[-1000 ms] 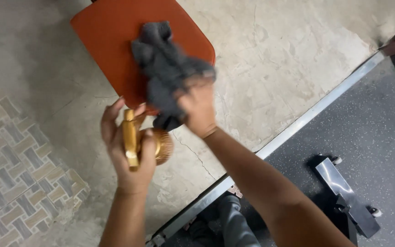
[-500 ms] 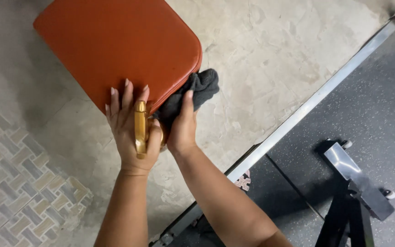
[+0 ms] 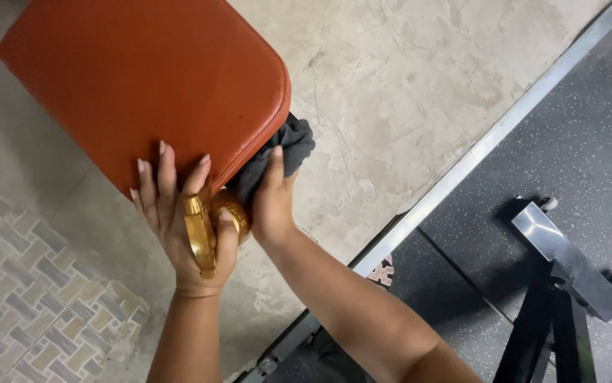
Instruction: Cleaning and wiping down gym weight machines using a spray bottle and cloth.
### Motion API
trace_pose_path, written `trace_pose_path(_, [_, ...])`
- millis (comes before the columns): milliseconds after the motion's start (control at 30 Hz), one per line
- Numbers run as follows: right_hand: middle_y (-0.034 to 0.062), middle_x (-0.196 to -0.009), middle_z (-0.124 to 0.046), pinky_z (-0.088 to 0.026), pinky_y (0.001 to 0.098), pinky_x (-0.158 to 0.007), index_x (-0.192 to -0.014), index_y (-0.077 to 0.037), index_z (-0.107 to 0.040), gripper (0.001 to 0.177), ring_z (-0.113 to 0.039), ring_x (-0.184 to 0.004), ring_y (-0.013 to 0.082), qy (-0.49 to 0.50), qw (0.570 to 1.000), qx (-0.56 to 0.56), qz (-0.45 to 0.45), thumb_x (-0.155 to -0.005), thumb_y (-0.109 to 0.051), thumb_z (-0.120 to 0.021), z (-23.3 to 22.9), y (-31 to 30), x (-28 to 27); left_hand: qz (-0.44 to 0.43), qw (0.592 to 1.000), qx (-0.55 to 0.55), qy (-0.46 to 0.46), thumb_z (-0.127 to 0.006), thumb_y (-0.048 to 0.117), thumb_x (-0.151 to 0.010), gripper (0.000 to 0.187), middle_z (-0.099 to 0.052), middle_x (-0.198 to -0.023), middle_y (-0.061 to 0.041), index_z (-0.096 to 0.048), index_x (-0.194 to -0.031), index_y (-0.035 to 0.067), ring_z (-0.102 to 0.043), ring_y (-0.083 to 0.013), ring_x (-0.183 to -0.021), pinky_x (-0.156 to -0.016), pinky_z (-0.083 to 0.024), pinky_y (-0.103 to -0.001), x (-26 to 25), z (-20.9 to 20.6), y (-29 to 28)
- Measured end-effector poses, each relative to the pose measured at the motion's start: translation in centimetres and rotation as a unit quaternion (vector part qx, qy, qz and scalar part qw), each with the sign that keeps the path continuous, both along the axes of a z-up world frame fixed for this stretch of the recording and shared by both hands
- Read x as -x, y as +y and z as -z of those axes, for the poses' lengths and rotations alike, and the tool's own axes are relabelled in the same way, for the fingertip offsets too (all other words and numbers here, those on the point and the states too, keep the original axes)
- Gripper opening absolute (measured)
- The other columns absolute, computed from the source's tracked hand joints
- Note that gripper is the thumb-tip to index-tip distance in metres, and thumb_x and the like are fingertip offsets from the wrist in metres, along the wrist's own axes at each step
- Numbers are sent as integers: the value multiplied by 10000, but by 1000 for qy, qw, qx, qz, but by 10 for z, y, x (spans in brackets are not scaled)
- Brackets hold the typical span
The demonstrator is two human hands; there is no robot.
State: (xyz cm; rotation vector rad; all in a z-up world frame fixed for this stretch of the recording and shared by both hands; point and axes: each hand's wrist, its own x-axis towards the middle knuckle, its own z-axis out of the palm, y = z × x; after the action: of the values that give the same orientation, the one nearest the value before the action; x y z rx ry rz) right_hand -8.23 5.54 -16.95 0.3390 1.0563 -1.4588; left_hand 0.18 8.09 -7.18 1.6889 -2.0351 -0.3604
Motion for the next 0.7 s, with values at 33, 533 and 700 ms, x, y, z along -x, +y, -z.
trace_pose_path(33, [173, -1510, -497, -445, 452, -1140, -1502, -143, -352, 560, -540, -1342, 315, -1, 1000, -2, 1, -1025, -431, -408, 7, 1, -4, 1, 1000, -2, -1, -492, 374, -920, 594, -384, -1679, -199, -629, -1449, 142, -218, -441, -1611, -1322, -46, -577, 1, 1, 1])
trace_pose_path(533, [148, -1349, -643, -479, 355, -1034, -1482, -48, -452, 593, -607, -1216, 234, 214, 951, -33, -222, -999, -355, -603, 158, 26, 65, -25, 998, 40, -50, -466, 321, -1021, 489, -347, -1680, -226, -639, -1406, 73, -100, -463, -1608, -1344, -33, -582, 31, 21, 36])
trace_pose_path(700, [189, -1006, -530, -378, 457, -712, -1436, 30, -538, 456, -448, -845, 348, 118, 955, 17, -270, -1051, -178, -665, 178, -13, 99, 99, 987, 42, -121, -590, 59, -1020, 281, -490, -1505, -242, -674, -1250, -81, -467, -388, -1462, -1270, -376, -547, 44, 36, 50])
